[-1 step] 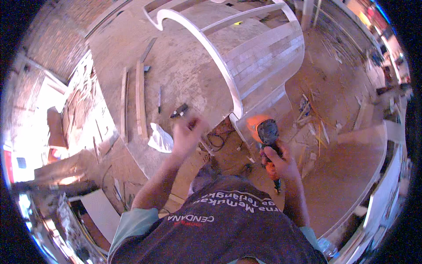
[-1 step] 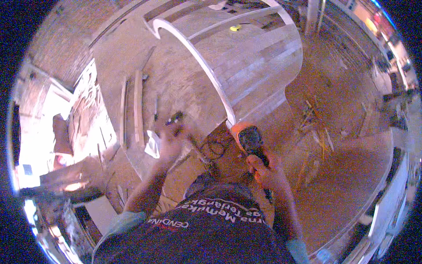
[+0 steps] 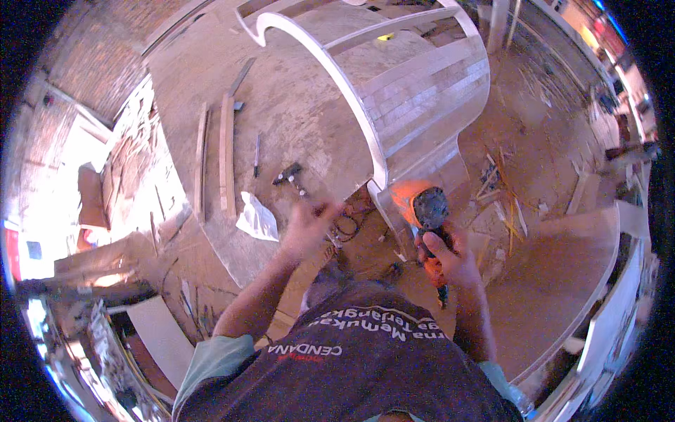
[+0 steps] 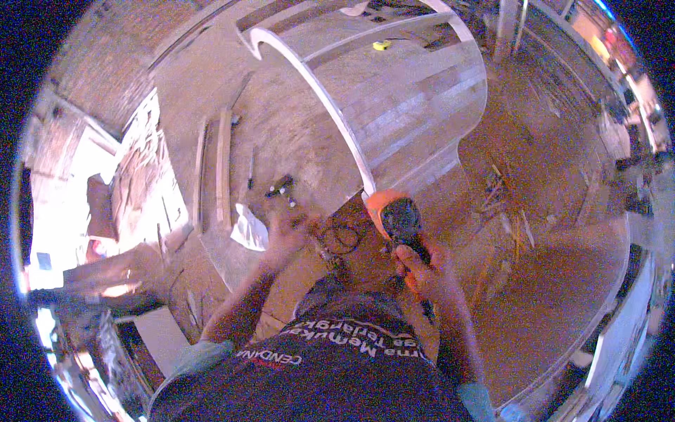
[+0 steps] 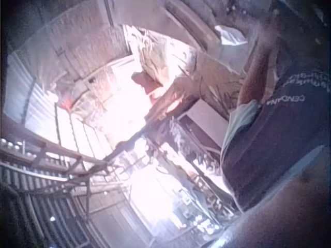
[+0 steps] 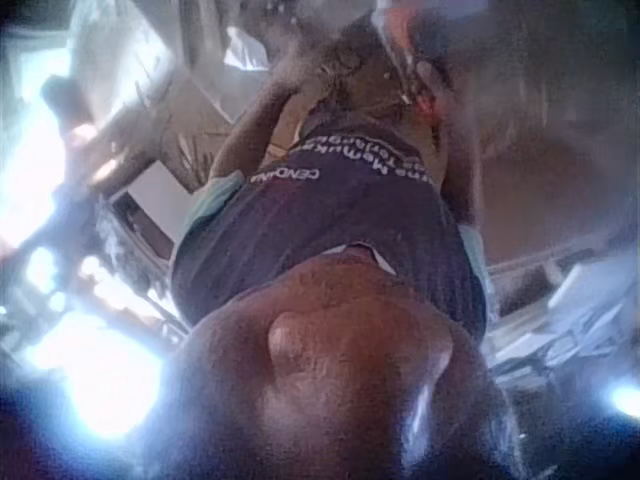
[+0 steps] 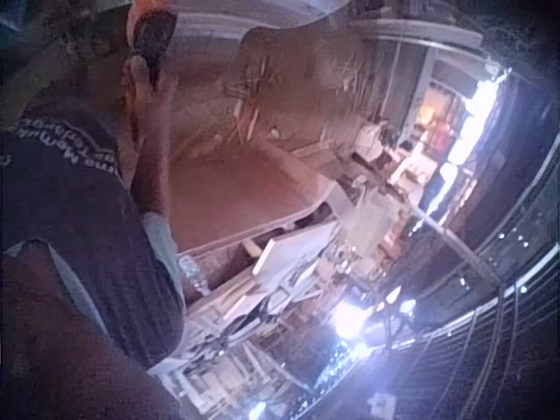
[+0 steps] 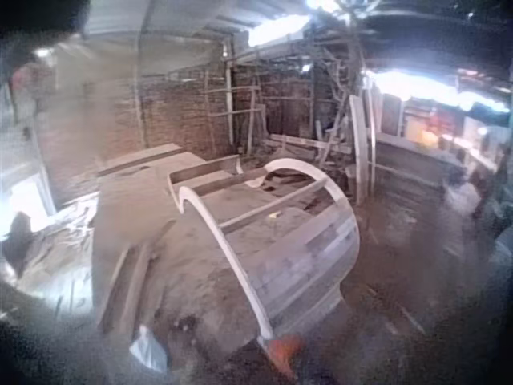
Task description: The person builds a furniture structure by using a nail gun to attach wooden slats to a curved frame, then wipes down wood pieces with a cloth.
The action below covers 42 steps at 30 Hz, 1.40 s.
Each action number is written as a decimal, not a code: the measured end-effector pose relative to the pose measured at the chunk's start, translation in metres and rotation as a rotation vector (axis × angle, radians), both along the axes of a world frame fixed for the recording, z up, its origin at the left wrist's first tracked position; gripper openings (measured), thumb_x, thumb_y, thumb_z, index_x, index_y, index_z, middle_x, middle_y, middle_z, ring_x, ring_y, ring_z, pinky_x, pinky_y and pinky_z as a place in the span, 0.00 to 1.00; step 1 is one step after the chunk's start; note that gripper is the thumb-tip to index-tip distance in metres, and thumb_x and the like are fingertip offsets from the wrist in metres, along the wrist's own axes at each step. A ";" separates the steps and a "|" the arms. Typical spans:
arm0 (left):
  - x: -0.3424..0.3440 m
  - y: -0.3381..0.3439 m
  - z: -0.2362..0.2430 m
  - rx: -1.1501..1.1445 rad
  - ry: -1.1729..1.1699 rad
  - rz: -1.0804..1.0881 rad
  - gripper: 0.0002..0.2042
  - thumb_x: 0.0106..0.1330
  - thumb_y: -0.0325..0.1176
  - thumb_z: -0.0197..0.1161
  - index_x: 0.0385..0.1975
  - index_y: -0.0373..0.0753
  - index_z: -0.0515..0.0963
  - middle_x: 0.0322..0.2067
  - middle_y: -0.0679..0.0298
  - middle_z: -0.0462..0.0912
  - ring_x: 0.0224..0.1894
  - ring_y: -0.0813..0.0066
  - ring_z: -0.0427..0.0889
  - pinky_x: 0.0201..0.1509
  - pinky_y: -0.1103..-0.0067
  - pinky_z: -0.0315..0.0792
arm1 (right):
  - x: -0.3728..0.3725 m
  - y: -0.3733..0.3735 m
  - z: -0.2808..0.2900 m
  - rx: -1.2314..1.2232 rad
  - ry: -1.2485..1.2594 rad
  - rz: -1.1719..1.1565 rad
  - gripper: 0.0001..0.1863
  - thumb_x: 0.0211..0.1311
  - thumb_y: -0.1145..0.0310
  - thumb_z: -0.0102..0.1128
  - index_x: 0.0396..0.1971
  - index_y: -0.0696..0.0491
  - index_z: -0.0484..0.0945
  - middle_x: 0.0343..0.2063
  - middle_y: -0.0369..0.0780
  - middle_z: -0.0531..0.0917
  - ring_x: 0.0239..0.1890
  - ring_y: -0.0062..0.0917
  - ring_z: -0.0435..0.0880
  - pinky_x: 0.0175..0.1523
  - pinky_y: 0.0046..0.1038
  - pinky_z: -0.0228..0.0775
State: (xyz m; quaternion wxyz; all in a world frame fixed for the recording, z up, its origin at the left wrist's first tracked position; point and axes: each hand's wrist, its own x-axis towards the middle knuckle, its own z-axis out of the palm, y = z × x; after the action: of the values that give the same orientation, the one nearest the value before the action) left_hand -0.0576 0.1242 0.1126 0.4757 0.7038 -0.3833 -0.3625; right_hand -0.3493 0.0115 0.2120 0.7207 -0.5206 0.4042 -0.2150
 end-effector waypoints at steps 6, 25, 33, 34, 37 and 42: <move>-0.124 -0.004 0.026 -0.131 0.867 0.072 0.28 0.80 0.54 0.45 0.60 0.32 0.72 0.41 0.60 0.83 0.45 0.65 0.84 0.55 0.69 0.78 | 0.015 -0.041 0.018 0.149 -0.441 0.346 0.18 0.71 0.60 0.63 0.52 0.57 0.76 0.34 0.38 0.84 0.27 0.23 0.81 0.33 0.26 0.75; -0.025 0.025 0.047 -0.559 0.913 0.810 0.29 0.76 0.62 0.48 0.34 0.37 0.74 0.22 0.65 0.75 0.23 0.74 0.75 0.27 0.75 0.73 | 0.052 0.084 -0.033 -0.689 0.369 0.544 0.22 0.68 0.62 0.65 0.54 0.62 0.80 0.33 0.45 0.88 0.37 0.34 0.88 0.47 0.34 0.79; 0.015 0.026 0.032 -0.546 0.920 0.769 0.28 0.76 0.61 0.50 0.29 0.37 0.73 0.21 0.64 0.76 0.21 0.75 0.75 0.25 0.76 0.72 | 0.161 0.118 -0.097 -0.498 0.139 0.097 0.22 0.72 0.68 0.62 0.60 0.61 0.71 0.40 0.41 0.83 0.38 0.20 0.83 0.42 0.23 0.77; 0.017 0.026 0.028 -0.526 0.930 0.752 0.27 0.77 0.60 0.49 0.31 0.38 0.74 0.21 0.64 0.76 0.21 0.75 0.75 0.25 0.76 0.72 | 0.167 0.120 -0.095 -0.435 0.145 0.067 0.21 0.71 0.69 0.62 0.59 0.61 0.71 0.41 0.40 0.83 0.38 0.20 0.83 0.41 0.23 0.77; 0.024 0.027 0.018 -0.484 0.930 0.720 0.25 0.78 0.58 0.48 0.36 0.38 0.74 0.22 0.64 0.76 0.20 0.73 0.74 0.24 0.75 0.73 | 0.181 0.124 -0.094 -0.507 0.186 0.004 0.20 0.69 0.72 0.63 0.57 0.61 0.71 0.41 0.40 0.82 0.36 0.19 0.83 0.35 0.22 0.78; 0.042 0.029 0.009 -0.520 0.834 0.708 0.23 0.78 0.55 0.49 0.35 0.38 0.74 0.21 0.65 0.75 0.20 0.72 0.75 0.24 0.75 0.73 | 0.189 0.125 -0.101 -0.725 0.387 0.061 0.27 0.65 0.65 0.68 0.57 0.67 0.73 0.48 0.52 0.82 0.49 0.38 0.82 0.53 0.34 0.75</move>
State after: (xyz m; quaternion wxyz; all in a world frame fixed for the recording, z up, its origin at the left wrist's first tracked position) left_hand -0.0151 0.1537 0.1218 0.8340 0.4479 0.0166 -0.3218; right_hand -0.1608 0.1369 0.1114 0.4073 -0.7833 0.4148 -0.2203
